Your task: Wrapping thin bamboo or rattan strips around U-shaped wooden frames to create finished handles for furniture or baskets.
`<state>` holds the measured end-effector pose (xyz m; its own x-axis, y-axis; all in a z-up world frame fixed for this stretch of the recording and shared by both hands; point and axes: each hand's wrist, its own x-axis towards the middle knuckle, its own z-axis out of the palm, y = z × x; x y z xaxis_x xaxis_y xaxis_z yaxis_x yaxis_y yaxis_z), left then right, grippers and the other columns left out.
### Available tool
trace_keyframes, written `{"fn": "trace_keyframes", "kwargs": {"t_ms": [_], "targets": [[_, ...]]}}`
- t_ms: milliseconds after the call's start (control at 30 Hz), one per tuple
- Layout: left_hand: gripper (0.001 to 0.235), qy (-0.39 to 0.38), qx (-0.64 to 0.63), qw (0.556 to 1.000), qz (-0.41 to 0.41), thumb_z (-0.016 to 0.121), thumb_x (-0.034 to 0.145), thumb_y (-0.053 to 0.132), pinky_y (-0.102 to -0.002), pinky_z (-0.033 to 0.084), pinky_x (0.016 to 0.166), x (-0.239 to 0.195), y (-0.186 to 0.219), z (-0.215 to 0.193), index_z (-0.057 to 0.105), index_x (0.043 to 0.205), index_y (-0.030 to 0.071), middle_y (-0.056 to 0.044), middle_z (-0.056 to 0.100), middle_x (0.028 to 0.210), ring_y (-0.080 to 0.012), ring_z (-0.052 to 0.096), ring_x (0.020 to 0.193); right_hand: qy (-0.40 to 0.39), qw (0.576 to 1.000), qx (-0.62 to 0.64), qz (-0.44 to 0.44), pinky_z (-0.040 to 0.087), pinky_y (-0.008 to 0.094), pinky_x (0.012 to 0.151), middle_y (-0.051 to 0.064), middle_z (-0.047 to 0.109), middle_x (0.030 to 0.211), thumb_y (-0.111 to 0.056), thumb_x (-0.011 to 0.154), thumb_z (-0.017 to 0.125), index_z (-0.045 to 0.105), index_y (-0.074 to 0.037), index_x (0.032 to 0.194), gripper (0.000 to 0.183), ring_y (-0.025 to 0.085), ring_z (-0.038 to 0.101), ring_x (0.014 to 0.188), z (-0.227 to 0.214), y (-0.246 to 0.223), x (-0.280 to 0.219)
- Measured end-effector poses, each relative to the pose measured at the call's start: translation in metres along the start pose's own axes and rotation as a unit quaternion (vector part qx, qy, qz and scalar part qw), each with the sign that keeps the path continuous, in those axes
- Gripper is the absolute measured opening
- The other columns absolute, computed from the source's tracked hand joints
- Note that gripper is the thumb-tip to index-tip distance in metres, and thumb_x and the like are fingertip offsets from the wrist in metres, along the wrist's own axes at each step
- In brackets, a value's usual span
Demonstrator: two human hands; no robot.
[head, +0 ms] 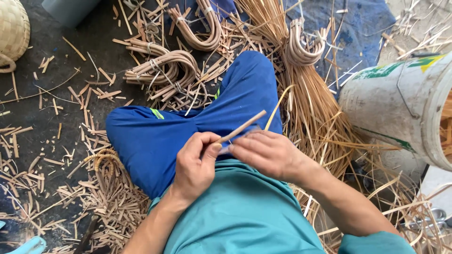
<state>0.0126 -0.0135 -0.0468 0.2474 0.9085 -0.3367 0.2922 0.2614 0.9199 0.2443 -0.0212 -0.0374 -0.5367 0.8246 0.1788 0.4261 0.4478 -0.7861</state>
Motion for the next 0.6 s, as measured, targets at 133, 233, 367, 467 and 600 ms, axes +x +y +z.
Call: {"fn": "trace_keyframes", "kwargs": {"t_ms": [133,233,367,467,600], "targets": [[0.013,0.049,0.177,0.933,0.308,0.066,0.101,0.001,-0.037,0.055,0.079,-0.002,0.022,-0.006,0.064,0.114,0.001,-0.010,0.065,0.099,-0.0263,0.065,0.087,0.049,0.969,-0.176,-0.167,0.060,0.042,0.082,0.014,0.071,0.107,-0.010,0.081,0.075,0.067,-0.001,0.115,0.036,0.030,0.073,0.094,-0.003,-0.001,0.004],[0.023,0.039,0.239,0.860,0.449,0.069,0.097,-0.003,-0.043,0.053,0.083,-0.001,0.034,-0.010,0.061,0.119,-0.003,-0.013,0.064,0.105,-0.0299,0.063,0.089,0.092,0.961,-0.169,-0.198,0.061,0.044,0.086,0.017,0.071,0.109,-0.009,0.090,0.078,0.064,0.001,0.115,0.031,0.031,0.072,0.097,0.004,0.002,-0.004],[0.031,0.017,0.246,0.835,0.491,0.073,0.091,-0.004,-0.042,0.053,0.082,0.001,0.037,-0.009,0.061,0.119,-0.004,-0.014,0.065,0.106,-0.0286,0.062,0.089,0.131,0.954,-0.164,-0.216,0.062,0.046,0.093,0.016,0.071,0.109,-0.011,0.092,0.080,0.064,0.000,0.114,0.029,0.031,0.072,0.101,0.008,0.001,-0.007],[0.025,0.013,0.202,0.865,0.459,0.070,0.094,-0.007,-0.043,0.053,0.081,0.002,0.031,-0.003,0.060,0.116,-0.001,-0.013,0.065,0.104,-0.0292,0.063,0.089,0.144,0.953,-0.170,-0.206,0.062,0.046,0.092,0.016,0.071,0.109,-0.009,0.092,0.080,0.066,0.001,0.112,0.027,0.031,0.072,0.100,0.009,0.001,-0.007],[0.018,0.050,0.162,0.911,0.376,0.068,0.099,-0.005,-0.041,0.053,0.080,0.006,0.021,0.007,0.061,0.115,-0.001,-0.012,0.067,0.103,-0.0297,0.067,0.091,0.151,0.952,-0.190,-0.185,0.061,0.046,0.090,0.017,0.070,0.107,-0.007,0.091,0.078,0.066,0.004,0.111,0.025,0.032,0.072,0.100,0.016,0.008,-0.003]]}}
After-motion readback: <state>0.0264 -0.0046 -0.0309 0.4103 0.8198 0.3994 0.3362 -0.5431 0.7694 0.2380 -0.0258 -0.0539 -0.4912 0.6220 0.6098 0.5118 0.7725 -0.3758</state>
